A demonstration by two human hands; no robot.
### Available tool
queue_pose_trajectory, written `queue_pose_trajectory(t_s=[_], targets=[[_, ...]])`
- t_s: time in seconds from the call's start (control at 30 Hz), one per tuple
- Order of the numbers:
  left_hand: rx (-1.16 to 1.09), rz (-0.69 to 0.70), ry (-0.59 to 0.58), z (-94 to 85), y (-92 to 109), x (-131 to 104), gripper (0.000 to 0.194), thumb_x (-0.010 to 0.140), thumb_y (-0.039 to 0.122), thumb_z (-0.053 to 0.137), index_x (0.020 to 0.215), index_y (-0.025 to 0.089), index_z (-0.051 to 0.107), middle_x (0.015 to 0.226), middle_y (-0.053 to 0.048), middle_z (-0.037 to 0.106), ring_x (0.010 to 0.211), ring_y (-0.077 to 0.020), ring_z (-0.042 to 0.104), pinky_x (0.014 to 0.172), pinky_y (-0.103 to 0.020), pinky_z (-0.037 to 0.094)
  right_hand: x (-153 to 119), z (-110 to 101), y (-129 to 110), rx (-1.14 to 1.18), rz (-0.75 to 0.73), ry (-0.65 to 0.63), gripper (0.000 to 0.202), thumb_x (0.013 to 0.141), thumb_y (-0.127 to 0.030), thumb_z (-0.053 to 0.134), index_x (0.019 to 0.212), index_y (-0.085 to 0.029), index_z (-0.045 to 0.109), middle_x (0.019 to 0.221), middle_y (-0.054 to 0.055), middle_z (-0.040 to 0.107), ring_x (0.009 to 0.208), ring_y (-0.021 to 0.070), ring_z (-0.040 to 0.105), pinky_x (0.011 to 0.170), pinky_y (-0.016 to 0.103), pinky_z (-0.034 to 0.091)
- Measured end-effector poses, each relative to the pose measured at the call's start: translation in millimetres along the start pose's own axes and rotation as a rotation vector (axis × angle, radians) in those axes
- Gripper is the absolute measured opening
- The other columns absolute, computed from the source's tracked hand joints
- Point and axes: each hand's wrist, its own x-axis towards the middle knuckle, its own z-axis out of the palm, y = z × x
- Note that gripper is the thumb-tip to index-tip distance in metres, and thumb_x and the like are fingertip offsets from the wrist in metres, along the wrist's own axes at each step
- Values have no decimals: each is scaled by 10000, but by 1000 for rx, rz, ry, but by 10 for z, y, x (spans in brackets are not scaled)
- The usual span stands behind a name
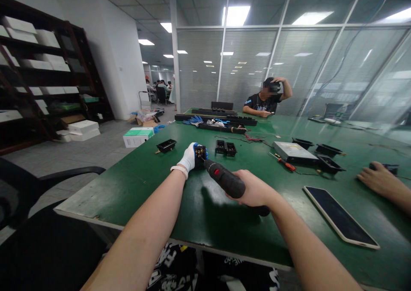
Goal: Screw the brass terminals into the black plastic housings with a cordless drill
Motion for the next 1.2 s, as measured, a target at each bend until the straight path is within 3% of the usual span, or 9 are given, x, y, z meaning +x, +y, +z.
queue_pose_trajectory(t_s=[0.5, 0.63, 0.83, 1.2], targets=[[23, -3, 31, 20, -2, -18, 249, 999, 391, 612, 917, 175, 705, 637, -79, 690, 506, -257, 683, 587, -378, 634, -40, -16, -57, 2, 8, 9, 168, 759, -233, 794, 785, -219, 629, 711, 36, 695, 681, 203, 615, 631, 342, 405], [39, 5, 29, 25, -3, -25, 259, 1011, 391, 598, 905, 177, 700, 643, -85, 694, 501, -253, 678, 569, -368, 621, -107, -33, -137, 33, -18, 63, 121, 862, -235, 739, 793, -242, 640, 750, 80, 743, 703, 211, 644, 673, 400, 432], [37, -2, 32, 33, -2, -29, 239, 994, 381, 612, 915, 174, 704, 636, -79, 684, 503, -255, 679, 577, -376, 628, -128, -44, -199, 86, 38, 73, 146, 794, -207, 806, 739, -257, 681, 713, 92, 763, 649, 212, 673, 664, 421, 452], [-9, -12, 29, 6, -2, 15, 228, 987, 377, 638, 911, 170, 696, 662, -92, 700, 513, -265, 692, 637, -407, 650, -121, -40, -200, 81, 20, 71, 135, 810, -199, 780, 751, -266, 680, 720, 80, 773, 649, 208, 692, 646, 407, 455]])
